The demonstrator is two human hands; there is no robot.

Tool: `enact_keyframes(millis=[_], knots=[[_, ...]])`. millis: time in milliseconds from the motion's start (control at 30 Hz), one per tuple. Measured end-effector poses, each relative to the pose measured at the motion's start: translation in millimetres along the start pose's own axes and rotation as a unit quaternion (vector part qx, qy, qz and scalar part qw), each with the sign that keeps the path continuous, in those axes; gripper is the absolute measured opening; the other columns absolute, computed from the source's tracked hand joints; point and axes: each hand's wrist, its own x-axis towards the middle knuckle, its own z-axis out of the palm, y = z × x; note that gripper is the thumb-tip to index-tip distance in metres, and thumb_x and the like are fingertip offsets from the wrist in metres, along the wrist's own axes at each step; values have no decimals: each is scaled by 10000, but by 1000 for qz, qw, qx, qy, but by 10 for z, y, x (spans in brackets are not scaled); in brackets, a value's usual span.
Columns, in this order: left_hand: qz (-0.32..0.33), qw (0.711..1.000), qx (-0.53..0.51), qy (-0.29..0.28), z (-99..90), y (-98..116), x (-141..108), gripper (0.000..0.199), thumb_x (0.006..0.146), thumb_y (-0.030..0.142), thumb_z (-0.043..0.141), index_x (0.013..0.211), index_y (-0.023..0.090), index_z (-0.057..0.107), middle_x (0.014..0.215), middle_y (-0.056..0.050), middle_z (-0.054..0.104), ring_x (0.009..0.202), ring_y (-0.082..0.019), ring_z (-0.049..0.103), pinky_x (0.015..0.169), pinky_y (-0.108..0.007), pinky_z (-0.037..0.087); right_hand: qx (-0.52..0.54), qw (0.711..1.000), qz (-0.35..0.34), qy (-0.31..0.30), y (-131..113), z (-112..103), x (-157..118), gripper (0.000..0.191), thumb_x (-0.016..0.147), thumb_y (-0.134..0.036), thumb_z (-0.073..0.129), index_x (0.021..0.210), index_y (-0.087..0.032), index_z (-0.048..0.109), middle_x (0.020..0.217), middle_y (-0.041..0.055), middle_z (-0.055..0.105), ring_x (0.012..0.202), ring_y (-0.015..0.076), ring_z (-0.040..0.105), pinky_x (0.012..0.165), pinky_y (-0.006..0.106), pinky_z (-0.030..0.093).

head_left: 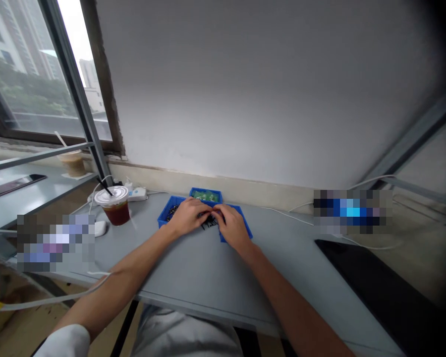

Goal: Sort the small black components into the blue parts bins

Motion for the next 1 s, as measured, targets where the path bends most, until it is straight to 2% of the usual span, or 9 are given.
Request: enact_keyframes(millis=[167, 300, 633, 800, 1000], knots=[[10, 999, -19, 28, -14, 7, -9, 163, 952, 234, 582, 1023, 216, 728, 929, -24, 752, 872, -173, 674, 852, -332, 456, -3, 1000, -20, 3, 47, 31, -14, 183, 984, -234, 490, 1045, -193, 658, 1034, 94, 723, 940, 252, 660, 859, 394, 498], [22, 999, -13, 35, -63, 47, 7, 165, 949, 236, 586, 1017, 221, 736, 933, -26, 752, 882, -174, 671, 865, -339, 449, 22, 999, -29, 21, 32, 7, -11, 156, 968, -225, 521, 1037, -200, 659, 974, 77, 722, 882, 230, 658, 830, 372, 512], [6, 999, 49, -1, -127, 123, 28, 207, 973, 272, 540, 1055, 216, 721, 934, -40, 739, 910, -198, 652, 865, -350, 445, 39, 993, -58, 94, -36, -49, 20, 91, 950, -255, 599, 909, -200, 660, 820, 51, 694, 774, 199, 650, 737, 325, 512], [9, 997, 64, -31, -154, 166, 33, 218, 977, 265, 512, 1038, 205, 712, 929, -46, 740, 910, -203, 655, 868, -352, 443, 61, 988, -85, 110, -36, -55, 28, 103, 953, -227, 593, 888, -212, 672, 877, 51, 724, 840, 202, 673, 801, 340, 532], [-26, 998, 60, -18, -149, 183, 32, 191, 936, 224, 519, 960, 187, 705, 882, -49, 730, 854, -195, 654, 840, -337, 451, 56, 988, -103, 95, -41, -49, 29, 154, 964, -173, 541, 973, -211, 690, 950, 64, 733, 902, 207, 679, 840, 358, 549]])
